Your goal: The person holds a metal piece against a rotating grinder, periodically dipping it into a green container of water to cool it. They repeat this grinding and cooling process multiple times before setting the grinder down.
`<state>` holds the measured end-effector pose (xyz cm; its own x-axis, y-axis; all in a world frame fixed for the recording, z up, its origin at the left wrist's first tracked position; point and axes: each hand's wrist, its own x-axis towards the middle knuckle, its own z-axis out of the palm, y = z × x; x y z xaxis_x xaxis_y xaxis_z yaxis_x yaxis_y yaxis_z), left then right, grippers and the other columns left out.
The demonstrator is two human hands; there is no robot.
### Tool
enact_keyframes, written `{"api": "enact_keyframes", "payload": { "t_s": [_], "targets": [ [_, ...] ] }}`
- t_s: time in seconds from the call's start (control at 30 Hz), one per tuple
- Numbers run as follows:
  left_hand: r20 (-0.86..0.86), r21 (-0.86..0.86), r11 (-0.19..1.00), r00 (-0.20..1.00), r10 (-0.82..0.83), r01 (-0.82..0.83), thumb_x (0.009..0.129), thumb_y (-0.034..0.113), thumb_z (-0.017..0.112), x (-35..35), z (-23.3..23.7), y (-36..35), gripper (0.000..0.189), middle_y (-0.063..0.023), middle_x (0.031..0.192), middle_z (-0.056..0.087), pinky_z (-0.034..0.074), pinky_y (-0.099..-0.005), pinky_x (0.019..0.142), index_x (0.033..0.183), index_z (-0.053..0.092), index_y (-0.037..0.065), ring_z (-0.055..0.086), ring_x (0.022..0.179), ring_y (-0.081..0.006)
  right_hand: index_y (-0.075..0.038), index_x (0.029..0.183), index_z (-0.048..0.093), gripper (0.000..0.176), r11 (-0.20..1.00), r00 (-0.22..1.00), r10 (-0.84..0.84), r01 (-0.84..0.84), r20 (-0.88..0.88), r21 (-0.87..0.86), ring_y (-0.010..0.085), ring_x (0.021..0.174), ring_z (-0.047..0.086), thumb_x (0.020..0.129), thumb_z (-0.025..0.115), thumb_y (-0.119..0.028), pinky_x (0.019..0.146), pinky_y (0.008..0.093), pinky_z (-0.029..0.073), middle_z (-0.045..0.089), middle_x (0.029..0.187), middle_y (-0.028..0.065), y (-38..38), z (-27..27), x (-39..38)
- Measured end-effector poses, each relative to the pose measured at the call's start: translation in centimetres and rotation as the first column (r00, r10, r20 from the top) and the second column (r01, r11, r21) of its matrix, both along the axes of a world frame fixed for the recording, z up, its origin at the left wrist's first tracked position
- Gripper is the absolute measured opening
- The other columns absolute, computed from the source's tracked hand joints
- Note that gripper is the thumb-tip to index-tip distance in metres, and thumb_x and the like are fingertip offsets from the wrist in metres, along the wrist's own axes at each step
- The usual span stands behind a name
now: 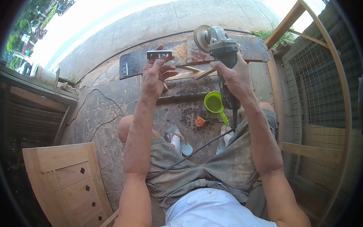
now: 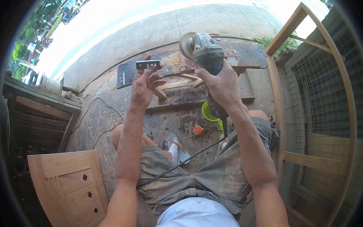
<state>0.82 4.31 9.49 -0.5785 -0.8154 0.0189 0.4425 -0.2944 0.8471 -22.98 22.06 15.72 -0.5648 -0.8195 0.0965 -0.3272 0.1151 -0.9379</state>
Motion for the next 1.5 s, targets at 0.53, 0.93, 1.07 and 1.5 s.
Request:
{"api": "enact_keyframes", "payload": {
  "t_s": [0.53,0.93,1.07,1.5],
  "targets": [
    [0.202,0.019,0.987,0.966,-0.16,0.16,0.112,0.02,0.071,-1.4,-1.7,0.3,0.038,-0.0145,0.121,0.08,0.07,-0.0393,0.084,0.147,0.064,0.007,0.079,0.094,-0.0189,-0.003,0.116,0.077,0.043,0.994,0.981,-0.042,0.06,0.19,-0.093,0.0096,0.085,0.066,0.092,0.087,-0.037,0.078,0.0276,0.053,0.075,0.094,0.0013,2.7,-1.8,-2.4],
    [0.994,-0.112,0.544,0.094,0.06,0.831,0.091,0.032,0.071,-16.0,-28.3,7.8,0.038,-0.0289,0.106,0.079,0.061,-0.0533,0.093,0.108,0.081,-0.001,0.077,0.106,-0.0457,-0.004,0.116,0.074,0.041,0.964,0.917,-0.208,0.251,0.342,-0.088,0.0075,0.065,0.064,0.094,0.086,-0.036,0.06,0.0255,0.052,0.069,0.087,-0.0004,4.4,-3.9,-8.6],
    [0.97,-0.21,0.566,0.098,0.221,0.797,0.091,0.017,0.072,-19.7,-39.7,10.9,0.018,-0.0208,0.104,0.083,0.065,-0.0523,0.088,0.099,0.085,0.006,0.081,0.101,-0.0404,-0.001,0.12,0.07,0.044,0.958,0.86,-0.272,0.286,0.433,0.033,0.0108,0.069,0.069,0.097,0.082,-0.036,0.062,0.0258,0.056,0.07,0.087,0.004,4.0,-2.7,-9.9],
    [0.915,-0.234,0.473,0.028,0.403,0.849,0.095,0.018,0.07,-22.2,-46.2,12.6,0.019,-0.0133,0.089,0.084,0.065,-0.0472,0.072,0.089,0.087,0.012,0.084,0.084,-0.0317,-0.001,0.116,0.066,0.043,0.938,0.841,-0.347,0.315,0.414,0.147,0.0125,0.075,0.068,0.1,0.077,-0.039,0.067,0.0279,0.057,0.068,0.095,0.008,1.9,-2.6,-8.8]
  ]
}}
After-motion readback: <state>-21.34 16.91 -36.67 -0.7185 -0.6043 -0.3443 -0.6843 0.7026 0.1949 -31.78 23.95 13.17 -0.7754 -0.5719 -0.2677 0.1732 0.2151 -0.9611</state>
